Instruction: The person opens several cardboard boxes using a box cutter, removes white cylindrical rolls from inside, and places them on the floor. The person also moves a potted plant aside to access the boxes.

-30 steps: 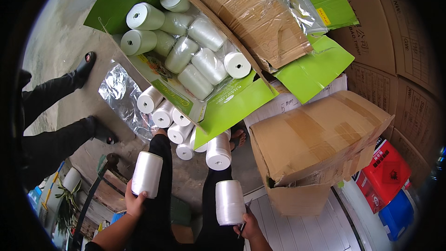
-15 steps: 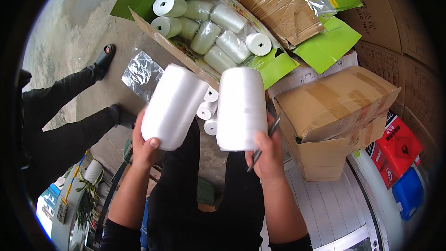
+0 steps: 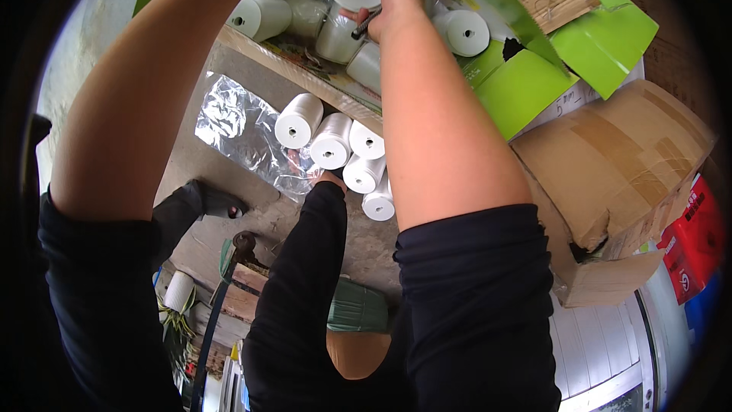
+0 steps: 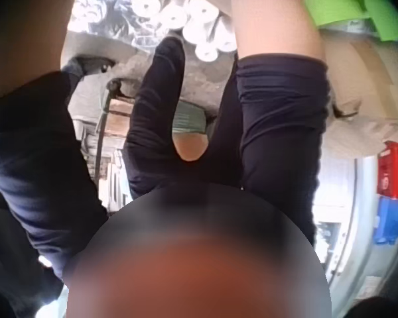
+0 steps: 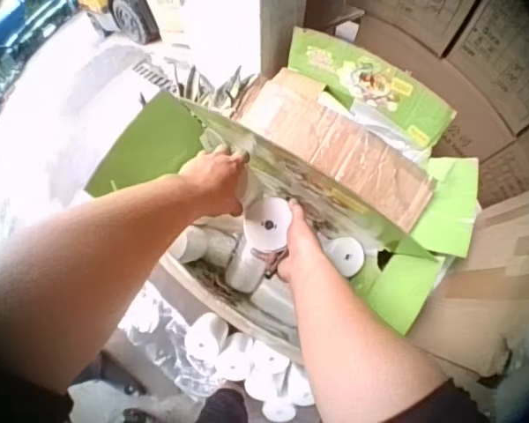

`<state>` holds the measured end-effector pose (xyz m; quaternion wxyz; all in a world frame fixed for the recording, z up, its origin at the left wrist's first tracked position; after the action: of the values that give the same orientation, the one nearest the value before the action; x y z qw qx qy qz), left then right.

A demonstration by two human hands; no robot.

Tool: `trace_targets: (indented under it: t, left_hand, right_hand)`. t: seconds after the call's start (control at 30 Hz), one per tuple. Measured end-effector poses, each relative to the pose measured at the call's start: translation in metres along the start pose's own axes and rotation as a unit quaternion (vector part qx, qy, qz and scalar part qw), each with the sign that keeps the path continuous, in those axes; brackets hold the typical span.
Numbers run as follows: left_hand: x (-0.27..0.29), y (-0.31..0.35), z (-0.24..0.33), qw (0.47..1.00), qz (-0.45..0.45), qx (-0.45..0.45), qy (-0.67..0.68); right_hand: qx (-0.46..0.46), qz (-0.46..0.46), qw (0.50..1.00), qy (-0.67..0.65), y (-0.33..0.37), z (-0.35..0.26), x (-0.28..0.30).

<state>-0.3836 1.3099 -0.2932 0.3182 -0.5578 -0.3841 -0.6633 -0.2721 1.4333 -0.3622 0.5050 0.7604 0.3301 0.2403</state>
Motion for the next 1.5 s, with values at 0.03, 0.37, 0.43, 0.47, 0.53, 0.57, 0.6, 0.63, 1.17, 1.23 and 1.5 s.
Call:
trace_targets:
  t: [0.03, 0.37, 0.43, 0.47, 0.53, 0.57, 0.6, 0.63, 1.17, 1.23, 1.5]
  left_hand:
    - [-0.006, -0.009, 0.018, 1.000, 0.023, 0.004, 0.007]
    - [0.031, 0.192, 0.029, 0.759, 0.426, 0.077, 0.485]
    - [-0.004, 0.274, 0.042, 0.769, 0.301, 0.315, 0.468]
    - [-0.028, 0.300, 0.052, 0.836, 0.169, 0.348, 0.389]
    - [-0.060, 0.323, 0.094, 0.960, -0.091, 0.203, 0.172]
    - [-0.077, 0.323, 0.121, 0.958, -0.179, 0.183, 0.132]
    - [-0.100, 0.319, 0.144, 0.973, -0.164, 0.132, 0.098]
    - [-0.118, 0.308, 0.164, 0.979, -0.128, 0.104, 0.117]
    - [-0.003, 0.360, 0.098, 0.710, -0.019, 0.446, 0.544]
    - [0.043, 0.376, 0.064, 0.621, 0.059, 0.448, 0.640]
    - [0.139, 0.148, 0.023, 0.949, 0.297, -0.026, 0.103]
  right_hand:
    - [0.047, 0.020, 0.999, -0.004, -0.008, -0.013, 0.014]
    - [0.407, 0.064, 0.896, 0.169, 0.217, 0.057, 0.193]
    - [0.340, 0.189, 0.844, 0.370, 0.239, 0.101, 0.253]
    - [0.341, 0.220, 0.790, 0.459, 0.236, 0.117, 0.271]
    - [0.253, 0.267, 0.782, 0.503, 0.217, 0.143, 0.298]
    - [0.251, 0.290, 0.760, 0.525, 0.201, 0.154, 0.311]
    - [0.218, 0.297, 0.782, 0.503, 0.189, 0.154, 0.303]
    - [0.218, 0.313, 0.760, 0.527, 0.178, 0.153, 0.294]
    - [0.313, 0.089, 0.943, 0.067, 0.293, 0.129, 0.318]
    - [0.359, 0.126, 0.923, 0.061, 0.308, 0.088, 0.279]
    - [0.511, 0.163, 0.639, 0.551, 0.156, -0.044, 0.105]
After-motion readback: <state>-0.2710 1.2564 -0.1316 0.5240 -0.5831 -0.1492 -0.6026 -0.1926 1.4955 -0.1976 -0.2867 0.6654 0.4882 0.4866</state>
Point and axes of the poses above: each hand's wrist, its own y-axis away from the middle knuckle, its own x-axis out of the back of the hand, z = x × y, the point moved 3 cm from there along -y, towards the middle knuckle, and after that the axes turned 13 degrees about z, right-handed, at the moved point
